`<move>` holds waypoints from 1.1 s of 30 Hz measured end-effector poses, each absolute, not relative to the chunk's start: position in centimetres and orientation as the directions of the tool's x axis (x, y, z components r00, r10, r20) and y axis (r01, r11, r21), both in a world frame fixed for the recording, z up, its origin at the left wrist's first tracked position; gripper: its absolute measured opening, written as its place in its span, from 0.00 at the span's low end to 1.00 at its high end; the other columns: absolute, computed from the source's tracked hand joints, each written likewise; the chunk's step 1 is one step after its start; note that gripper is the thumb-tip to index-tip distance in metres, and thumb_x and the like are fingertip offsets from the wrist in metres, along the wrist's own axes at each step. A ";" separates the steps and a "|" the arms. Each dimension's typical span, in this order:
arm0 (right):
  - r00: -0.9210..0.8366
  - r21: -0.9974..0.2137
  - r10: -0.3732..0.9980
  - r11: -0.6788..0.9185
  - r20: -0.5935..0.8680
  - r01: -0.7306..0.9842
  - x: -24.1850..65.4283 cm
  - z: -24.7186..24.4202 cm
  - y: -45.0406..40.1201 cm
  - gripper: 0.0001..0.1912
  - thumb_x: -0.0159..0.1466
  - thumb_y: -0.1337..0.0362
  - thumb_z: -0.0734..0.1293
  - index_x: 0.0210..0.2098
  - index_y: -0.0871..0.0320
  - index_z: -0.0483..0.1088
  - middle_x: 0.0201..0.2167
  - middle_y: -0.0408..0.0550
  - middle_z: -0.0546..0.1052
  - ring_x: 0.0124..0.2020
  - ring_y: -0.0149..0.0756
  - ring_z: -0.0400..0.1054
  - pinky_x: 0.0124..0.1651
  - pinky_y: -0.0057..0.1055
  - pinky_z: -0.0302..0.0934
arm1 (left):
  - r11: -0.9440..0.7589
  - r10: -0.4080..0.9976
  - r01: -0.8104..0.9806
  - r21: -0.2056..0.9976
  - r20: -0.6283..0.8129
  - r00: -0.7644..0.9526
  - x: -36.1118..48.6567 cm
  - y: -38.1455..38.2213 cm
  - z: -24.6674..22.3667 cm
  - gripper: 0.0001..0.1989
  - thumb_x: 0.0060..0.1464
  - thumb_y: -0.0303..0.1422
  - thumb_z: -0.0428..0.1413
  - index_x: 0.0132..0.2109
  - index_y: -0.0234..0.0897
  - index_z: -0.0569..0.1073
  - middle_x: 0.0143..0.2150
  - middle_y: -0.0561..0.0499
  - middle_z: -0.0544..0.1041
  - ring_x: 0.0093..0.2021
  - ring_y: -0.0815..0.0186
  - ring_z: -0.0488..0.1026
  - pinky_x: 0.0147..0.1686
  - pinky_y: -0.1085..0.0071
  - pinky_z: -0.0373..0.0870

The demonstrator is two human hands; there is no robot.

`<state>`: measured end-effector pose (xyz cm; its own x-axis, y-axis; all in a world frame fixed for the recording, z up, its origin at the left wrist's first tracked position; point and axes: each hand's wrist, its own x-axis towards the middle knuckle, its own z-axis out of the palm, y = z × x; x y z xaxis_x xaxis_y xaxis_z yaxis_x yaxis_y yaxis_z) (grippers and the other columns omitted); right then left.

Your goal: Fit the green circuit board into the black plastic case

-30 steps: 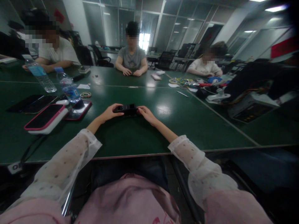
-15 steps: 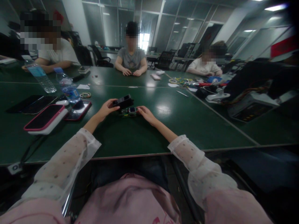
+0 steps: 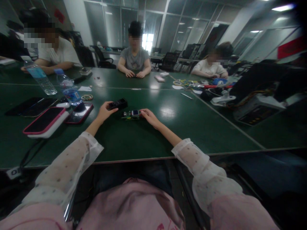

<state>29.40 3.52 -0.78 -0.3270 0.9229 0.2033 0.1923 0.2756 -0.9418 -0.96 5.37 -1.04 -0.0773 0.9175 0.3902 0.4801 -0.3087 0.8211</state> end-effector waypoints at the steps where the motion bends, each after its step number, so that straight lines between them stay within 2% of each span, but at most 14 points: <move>1: -0.327 -0.942 0.923 0.275 0.203 0.192 29.4 -0.8 3.5 0.20 0.65 0.50 0.62 0.48 0.57 0.68 0.40 0.50 0.77 0.45 0.38 0.71 0.52 0.40 0.62 | -0.298 0.920 0.533 0.792 0.387 -0.060 -1.1 5.4 -1.2 0.30 0.44 0.43 0.64 0.53 0.38 0.68 0.47 0.46 0.75 0.48 0.56 0.73 0.50 0.56 0.69; 4: -0.331 -0.941 0.919 0.284 0.213 0.183 29.4 -1.1 3.6 0.19 0.65 0.50 0.62 0.48 0.56 0.68 0.41 0.50 0.77 0.46 0.38 0.71 0.52 0.40 0.62 | -0.274 0.923 0.666 0.694 0.383 -0.020 -1.4 5.5 -1.7 0.29 0.44 0.45 0.63 0.53 0.39 0.68 0.46 0.45 0.75 0.46 0.53 0.73 0.48 0.54 0.68; 8: -0.345 -0.938 0.911 0.297 0.224 0.177 29.4 -1.3 3.7 0.19 0.65 0.50 0.62 0.48 0.56 0.67 0.42 0.50 0.77 0.46 0.38 0.71 0.53 0.40 0.62 | -0.265 0.915 0.740 0.618 0.402 -0.007 -1.3 5.4 -1.8 0.29 0.46 0.46 0.62 0.53 0.40 0.67 0.45 0.42 0.75 0.46 0.50 0.73 0.47 0.53 0.67; 13: -0.340 -0.935 0.915 0.295 0.218 0.195 29.6 -1.1 3.6 0.19 0.65 0.50 0.62 0.48 0.56 0.68 0.41 0.50 0.77 0.46 0.38 0.71 0.52 0.40 0.62 | -0.264 0.919 0.761 0.592 0.393 0.014 -1.2 5.2 -1.6 0.30 0.48 0.48 0.61 0.55 0.41 0.65 0.48 0.42 0.75 0.47 0.49 0.73 0.48 0.53 0.67; 23: -0.343 -0.931 0.912 0.305 0.225 0.200 29.5 -1.2 3.8 0.19 0.65 0.50 0.61 0.48 0.57 0.67 0.41 0.51 0.77 0.45 0.37 0.71 0.51 0.39 0.62 | -0.273 0.919 0.802 0.531 0.391 0.054 -1.4 5.5 -1.9 0.32 0.46 0.42 0.63 0.57 0.39 0.63 0.50 0.41 0.74 0.48 0.50 0.72 0.47 0.54 0.67; 28: -0.331 -0.933 0.917 0.299 0.224 0.199 29.3 -1.0 3.6 0.19 0.65 0.51 0.62 0.48 0.58 0.68 0.40 0.50 0.77 0.45 0.37 0.71 0.52 0.39 0.62 | -0.298 0.917 0.747 0.594 0.395 0.052 -1.4 5.5 -1.8 0.31 0.45 0.39 0.64 0.56 0.39 0.64 0.51 0.42 0.73 0.49 0.52 0.72 0.50 0.53 0.66; 33: -0.338 -0.938 0.916 0.290 0.214 0.190 29.5 -1.0 3.5 0.19 0.65 0.51 0.62 0.48 0.58 0.67 0.41 0.51 0.77 0.46 0.39 0.71 0.52 0.40 0.62 | -0.399 0.899 0.466 0.790 0.437 0.030 -0.4 5.3 -1.3 0.31 0.43 0.38 0.66 0.55 0.39 0.67 0.49 0.45 0.74 0.50 0.55 0.72 0.51 0.57 0.67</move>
